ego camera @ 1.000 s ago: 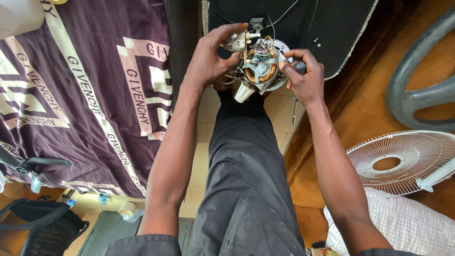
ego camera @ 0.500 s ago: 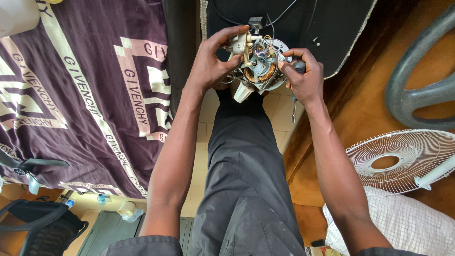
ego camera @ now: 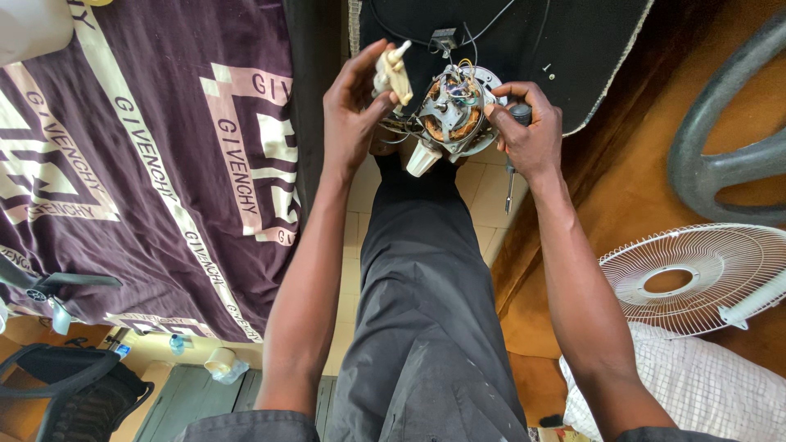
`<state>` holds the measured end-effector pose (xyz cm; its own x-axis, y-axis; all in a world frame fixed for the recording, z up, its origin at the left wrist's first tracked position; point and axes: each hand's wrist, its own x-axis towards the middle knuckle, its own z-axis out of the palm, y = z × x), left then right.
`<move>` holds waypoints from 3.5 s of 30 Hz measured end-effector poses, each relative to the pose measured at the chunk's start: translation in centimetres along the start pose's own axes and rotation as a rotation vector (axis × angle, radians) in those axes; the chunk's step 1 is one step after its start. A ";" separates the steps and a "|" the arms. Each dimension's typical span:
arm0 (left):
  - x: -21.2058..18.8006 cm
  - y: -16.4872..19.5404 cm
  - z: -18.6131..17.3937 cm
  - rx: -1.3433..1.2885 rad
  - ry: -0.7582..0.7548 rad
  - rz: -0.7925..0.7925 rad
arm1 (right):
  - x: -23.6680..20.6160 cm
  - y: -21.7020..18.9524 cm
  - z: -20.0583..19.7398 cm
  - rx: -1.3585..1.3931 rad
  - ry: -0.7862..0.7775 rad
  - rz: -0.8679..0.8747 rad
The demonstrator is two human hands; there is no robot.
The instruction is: The person disassembles an electric fan motor while seated, using a screwdriver to unscrew parts. They separate the motor from its plastic housing, manipulate the gearbox components by hand, and fit parts back together while holding the assembly on their lap.
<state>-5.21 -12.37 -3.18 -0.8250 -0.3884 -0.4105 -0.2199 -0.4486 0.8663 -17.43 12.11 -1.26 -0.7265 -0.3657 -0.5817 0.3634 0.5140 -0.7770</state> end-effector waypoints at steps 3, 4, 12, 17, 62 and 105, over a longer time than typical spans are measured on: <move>-2.5 -0.9 -0.1 -0.023 0.144 -0.024 | 0.3 -0.1 0.1 0.033 0.009 0.008; -3.5 -1.2 0.0 -0.021 0.193 -0.024 | 0.4 -0.2 0.2 0.028 0.011 0.010; -10.5 -4.2 2.1 -0.267 0.404 -0.116 | 0.9 -0.2 -0.1 0.022 -0.001 0.007; -11.8 -5.6 3.1 -0.343 0.434 -0.122 | 1.5 0.3 -0.2 0.045 0.003 0.009; -10.3 -4.0 8.5 -0.377 0.357 -0.211 | 4.4 0.9 -2.4 0.037 0.049 -0.055; -6.2 -6.8 7.9 -0.359 0.389 -0.221 | 4.9 1.8 -1.8 0.068 0.125 -0.195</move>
<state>-2.73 -0.52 -4.27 -0.5121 -0.4916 -0.7043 -0.1190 -0.7715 0.6250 -21.42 12.64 -5.05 -0.8516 -0.3521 -0.3882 0.2444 0.3884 -0.8885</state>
